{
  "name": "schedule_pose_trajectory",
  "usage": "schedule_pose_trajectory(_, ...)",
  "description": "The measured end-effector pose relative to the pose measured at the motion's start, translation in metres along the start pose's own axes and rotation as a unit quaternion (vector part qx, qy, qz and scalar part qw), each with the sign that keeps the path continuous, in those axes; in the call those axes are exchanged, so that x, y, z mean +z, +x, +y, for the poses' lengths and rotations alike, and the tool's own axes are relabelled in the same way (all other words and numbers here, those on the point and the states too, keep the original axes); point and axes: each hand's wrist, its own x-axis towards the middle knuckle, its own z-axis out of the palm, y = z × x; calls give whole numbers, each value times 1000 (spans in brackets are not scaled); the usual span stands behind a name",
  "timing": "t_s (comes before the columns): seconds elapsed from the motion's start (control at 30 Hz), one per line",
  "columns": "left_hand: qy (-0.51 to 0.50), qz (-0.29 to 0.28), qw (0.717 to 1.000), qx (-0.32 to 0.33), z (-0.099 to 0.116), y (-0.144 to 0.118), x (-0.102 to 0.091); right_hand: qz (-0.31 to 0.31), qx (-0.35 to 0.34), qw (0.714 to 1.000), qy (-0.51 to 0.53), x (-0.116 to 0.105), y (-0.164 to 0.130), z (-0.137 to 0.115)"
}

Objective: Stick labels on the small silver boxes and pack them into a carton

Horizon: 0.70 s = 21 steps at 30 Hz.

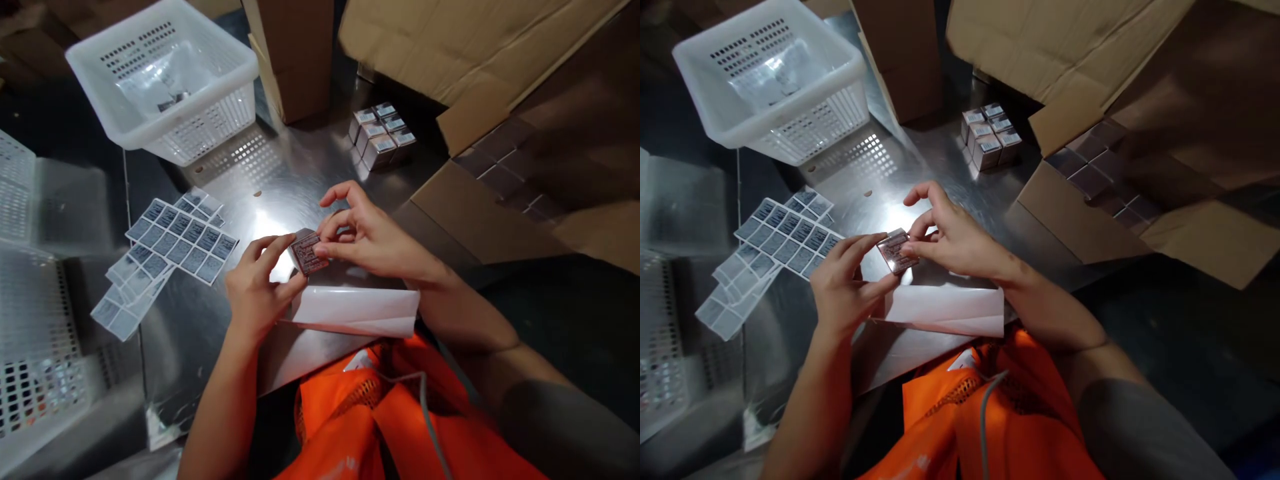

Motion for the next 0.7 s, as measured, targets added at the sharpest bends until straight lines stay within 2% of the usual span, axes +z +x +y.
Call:
schedule_pose_trajectory(0.3,3,-10,1000,-4,1,0,-1,1,0,1000,-20,-2,-1,-1)
schedule_pose_trajectory(0.43,16,-9,1000,12,1,-1,0,15,0,998,-67,5,-1,-3)
schedule_pose_trajectory(0.57,24,-14,1000,7,0,-2,2,91,5,979,-182,-3,3,-2)
schedule_pose_trajectory(0.63,43,9,999,-24,-2,-1,2,154,-4,956,-252,-18,3,-4)
schedule_pose_trajectory(0.7,77,45,993,-75,-7,1,1,208,-48,931,-296,-30,0,-8)
